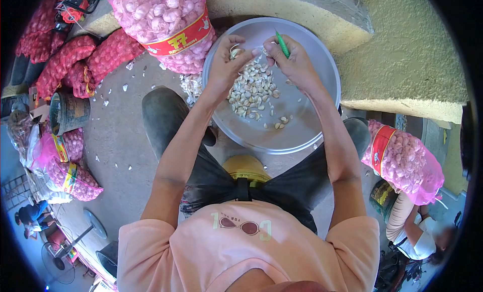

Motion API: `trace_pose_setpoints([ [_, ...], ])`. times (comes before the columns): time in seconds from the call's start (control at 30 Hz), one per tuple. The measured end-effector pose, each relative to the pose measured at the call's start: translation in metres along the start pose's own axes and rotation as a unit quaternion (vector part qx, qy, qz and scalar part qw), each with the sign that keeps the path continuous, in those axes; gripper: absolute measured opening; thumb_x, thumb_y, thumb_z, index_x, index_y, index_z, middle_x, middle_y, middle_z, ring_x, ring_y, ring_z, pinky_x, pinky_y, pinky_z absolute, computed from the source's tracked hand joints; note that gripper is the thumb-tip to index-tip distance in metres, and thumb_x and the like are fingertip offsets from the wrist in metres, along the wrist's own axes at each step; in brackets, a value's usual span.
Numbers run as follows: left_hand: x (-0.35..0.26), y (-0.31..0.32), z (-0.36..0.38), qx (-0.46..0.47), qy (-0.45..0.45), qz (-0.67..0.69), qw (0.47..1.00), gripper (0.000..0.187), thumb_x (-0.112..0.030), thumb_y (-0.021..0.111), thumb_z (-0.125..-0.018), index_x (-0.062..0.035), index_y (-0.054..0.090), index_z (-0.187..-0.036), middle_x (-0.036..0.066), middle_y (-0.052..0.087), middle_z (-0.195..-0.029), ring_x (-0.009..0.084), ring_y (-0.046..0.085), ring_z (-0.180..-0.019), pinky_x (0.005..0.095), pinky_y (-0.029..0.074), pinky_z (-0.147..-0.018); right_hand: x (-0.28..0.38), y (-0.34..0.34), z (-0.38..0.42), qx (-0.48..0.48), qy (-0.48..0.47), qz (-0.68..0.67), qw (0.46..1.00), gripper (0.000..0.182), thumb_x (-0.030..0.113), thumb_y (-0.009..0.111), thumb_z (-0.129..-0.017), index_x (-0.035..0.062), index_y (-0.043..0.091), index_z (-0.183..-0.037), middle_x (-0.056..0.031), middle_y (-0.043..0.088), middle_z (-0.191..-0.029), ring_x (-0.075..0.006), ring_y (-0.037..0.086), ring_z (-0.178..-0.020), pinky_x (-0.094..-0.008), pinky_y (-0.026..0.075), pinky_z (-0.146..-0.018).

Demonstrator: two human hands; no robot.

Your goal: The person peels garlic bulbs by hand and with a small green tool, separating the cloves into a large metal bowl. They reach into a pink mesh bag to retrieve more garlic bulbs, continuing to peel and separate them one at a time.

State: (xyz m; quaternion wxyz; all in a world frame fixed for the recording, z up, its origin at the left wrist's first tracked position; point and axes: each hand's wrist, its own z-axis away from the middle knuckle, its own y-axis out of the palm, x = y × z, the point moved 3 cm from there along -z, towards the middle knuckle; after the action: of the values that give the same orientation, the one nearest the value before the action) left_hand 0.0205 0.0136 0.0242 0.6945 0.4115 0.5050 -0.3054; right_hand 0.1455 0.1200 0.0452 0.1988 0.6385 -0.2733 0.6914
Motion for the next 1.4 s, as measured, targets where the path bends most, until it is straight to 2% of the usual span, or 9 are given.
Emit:
trace_pose_setpoints([
  [0.27,-0.003,0.011,0.000,0.079,0.041,0.015,0.996,0.035,-0.012,0.064,-0.088,-0.0030,0.057,-0.121,0.000,0.057,-0.093,0.0047,0.056,-0.083,0.0182,0.044,-0.068,0.016,0.002,0.008,0.035,0.109,0.016,0.993,0.027,0.023,0.060,-0.092,0.0006,0.065,-0.105,-0.0031,0.064,-0.082,-0.0086,0.056,-0.074,-0.0243,0.046,-0.068],
  [0.33,-0.003,0.011,-0.003,0.100,0.115,-0.077,0.985,0.030,-0.007,0.061,-0.089,-0.0016,0.057,-0.119,0.002,0.056,-0.097,0.0078,0.055,-0.091,0.0217,0.046,-0.077,0.019,0.001,0.008,0.021,0.058,0.026,0.998,0.026,0.024,0.061,-0.092,0.0002,0.064,-0.102,-0.0024,0.064,-0.080,-0.0092,0.055,-0.074,-0.0253,0.046,-0.069],
  [0.57,-0.005,0.008,-0.003,0.101,0.163,-0.093,0.977,0.018,-0.011,0.062,-0.089,-0.0021,0.055,-0.103,0.002,0.056,-0.093,0.0065,0.054,-0.089,0.0226,0.046,-0.076,-0.012,0.006,-0.001,0.001,-0.021,0.068,0.997,0.023,0.024,0.058,-0.093,0.0013,0.063,-0.093,-0.0031,0.062,-0.073,-0.0090,0.053,-0.070,-0.0253,0.045,-0.066],
  [0.67,-0.010,0.009,0.000,0.090,0.145,-0.106,0.980,0.016,-0.013,0.064,-0.089,-0.0043,0.053,-0.096,0.001,0.056,-0.090,0.0055,0.053,-0.082,0.0213,0.045,-0.069,-0.018,0.006,-0.003,-0.052,-0.037,0.021,0.998,0.022,0.023,0.057,-0.093,0.0013,0.062,-0.092,-0.0038,0.060,-0.070,-0.0087,0.052,-0.067,-0.0255,0.044,-0.063],
  [0.73,-0.006,0.005,-0.001,0.088,0.040,-0.042,0.994,0.020,-0.015,0.066,-0.087,-0.0056,0.051,-0.098,0.000,0.054,-0.087,0.0049,0.051,-0.075,0.0209,0.043,-0.062,-0.013,0.005,-0.003,-0.047,-0.052,0.038,0.997,0.024,0.024,0.059,-0.092,0.0003,0.062,-0.091,-0.0039,0.058,-0.066,-0.0089,0.049,-0.062,-0.0259,0.043,-0.058],
  [0.97,0.001,-0.003,-0.001,0.046,0.035,-0.145,0.988,0.051,-0.033,0.069,-0.085,-0.0052,0.039,-0.115,0.004,0.053,-0.098,0.0072,0.051,-0.074,0.0219,0.042,-0.057,-0.004,-0.006,0.001,-0.025,0.037,0.211,0.977,0.029,0.029,0.064,-0.088,0.0016,0.067,-0.099,-0.0053,0.057,-0.063,-0.0080,0.048,-0.057,-0.0269,0.042,-0.053],
  [1.13,-0.004,-0.002,0.001,0.059,-0.108,-0.009,0.992,0.068,-0.050,0.055,-0.091,-0.0033,0.028,-0.132,0.009,0.051,-0.108,0.0106,0.054,-0.083,0.0265,0.047,-0.067,0.002,-0.001,-0.001,-0.014,0.007,0.048,0.999,0.031,0.026,0.065,-0.087,0.0005,0.066,-0.104,-0.0092,0.065,-0.075,-0.0088,0.056,-0.069,-0.0278,0.048,-0.066],
  [1.23,-0.012,0.003,0.008,0.106,-0.116,0.055,0.986,0.072,-0.049,0.057,-0.090,-0.0022,0.026,-0.134,0.011,0.051,-0.110,0.0117,0.055,-0.086,0.0278,0.048,-0.067,-0.004,0.017,0.002,0.054,-0.113,0.072,0.989,0.028,0.023,0.065,-0.087,-0.0002,0.065,-0.102,-0.0089,0.065,-0.077,-0.0106,0.054,-0.070,-0.0283,0.047,-0.067],
  [1.4,0.002,0.000,0.005,0.092,-0.056,-0.025,0.994,0.073,-0.038,0.070,-0.084,-0.0002,0.027,-0.129,0.009,0.052,-0.104,0.0126,0.056,-0.087,0.0265,0.048,-0.070,-0.011,0.015,0.001,0.038,-0.038,0.129,0.990,0.016,0.014,0.063,-0.089,0.0003,0.063,-0.098,0.0017,0.059,-0.078,-0.0051,0.049,-0.075,-0.0235,0.044,-0.066],
])
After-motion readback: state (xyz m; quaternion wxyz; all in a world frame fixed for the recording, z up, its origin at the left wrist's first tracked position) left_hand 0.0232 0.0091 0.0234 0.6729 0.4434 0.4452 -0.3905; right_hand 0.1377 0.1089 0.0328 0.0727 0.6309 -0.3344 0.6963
